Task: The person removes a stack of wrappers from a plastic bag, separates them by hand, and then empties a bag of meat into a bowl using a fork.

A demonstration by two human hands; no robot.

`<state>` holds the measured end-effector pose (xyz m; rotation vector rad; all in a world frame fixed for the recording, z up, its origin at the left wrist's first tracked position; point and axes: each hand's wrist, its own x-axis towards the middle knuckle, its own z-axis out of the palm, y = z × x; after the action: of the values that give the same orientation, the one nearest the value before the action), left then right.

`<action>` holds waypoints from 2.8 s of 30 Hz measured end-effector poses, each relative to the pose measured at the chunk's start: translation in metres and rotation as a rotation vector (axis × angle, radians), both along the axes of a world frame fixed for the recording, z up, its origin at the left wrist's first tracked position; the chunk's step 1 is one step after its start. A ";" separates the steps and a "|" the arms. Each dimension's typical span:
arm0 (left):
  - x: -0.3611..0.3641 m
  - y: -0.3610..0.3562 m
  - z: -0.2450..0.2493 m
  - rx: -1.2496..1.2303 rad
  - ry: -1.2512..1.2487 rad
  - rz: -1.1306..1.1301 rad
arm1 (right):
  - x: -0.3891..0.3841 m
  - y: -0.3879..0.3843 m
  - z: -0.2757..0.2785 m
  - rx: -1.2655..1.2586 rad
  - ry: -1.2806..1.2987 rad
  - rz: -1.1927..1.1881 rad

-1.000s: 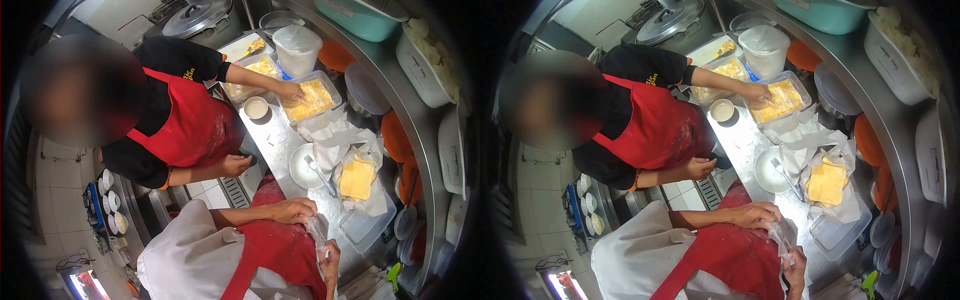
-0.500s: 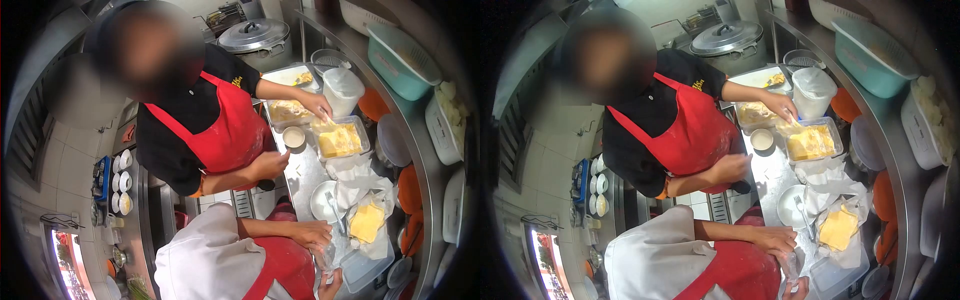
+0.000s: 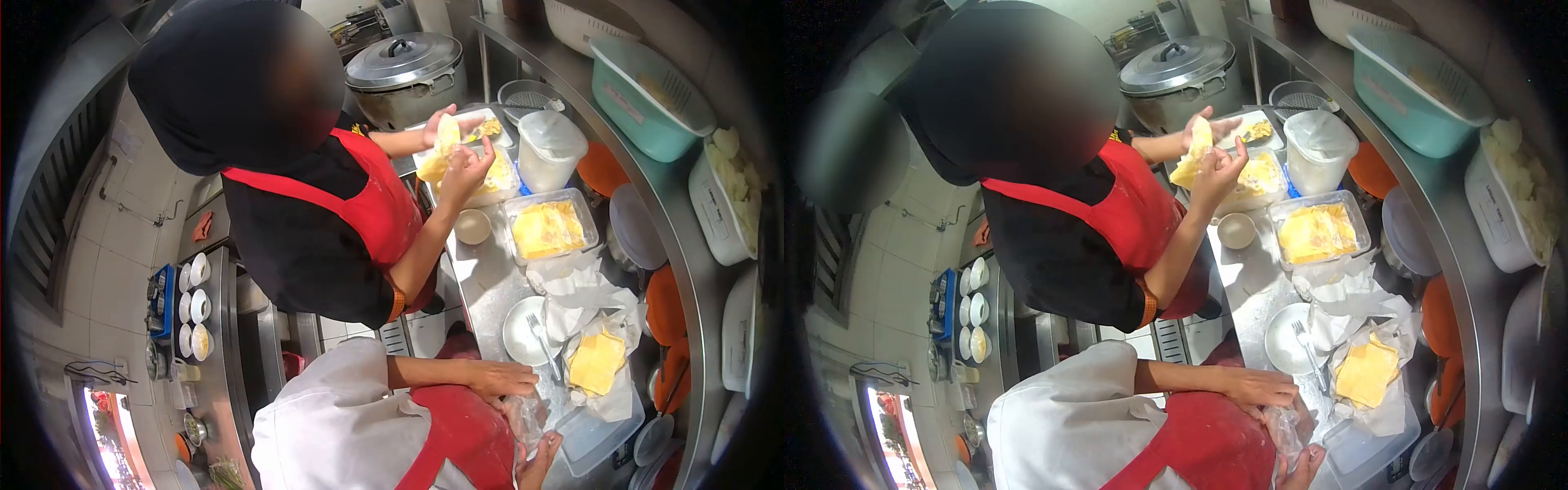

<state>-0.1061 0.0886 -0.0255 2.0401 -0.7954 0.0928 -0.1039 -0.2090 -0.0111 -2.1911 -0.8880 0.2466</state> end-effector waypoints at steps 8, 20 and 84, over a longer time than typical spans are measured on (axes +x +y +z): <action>0.013 -0.012 -0.040 -0.144 -0.035 0.073 | 0.021 0.011 0.004 0.012 0.085 -0.126; 0.009 0.029 -0.007 -0.740 0.747 -0.102 | 0.058 0.056 0.015 0.581 0.436 -0.231; 0.013 0.013 0.005 0.298 -0.013 0.719 | 0.062 0.122 -0.010 0.001 -0.193 -0.189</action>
<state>-0.0927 0.1018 -0.0200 2.5247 -0.0457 0.4099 -0.0416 -0.0867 -0.0215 -2.3079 -0.7761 -0.0579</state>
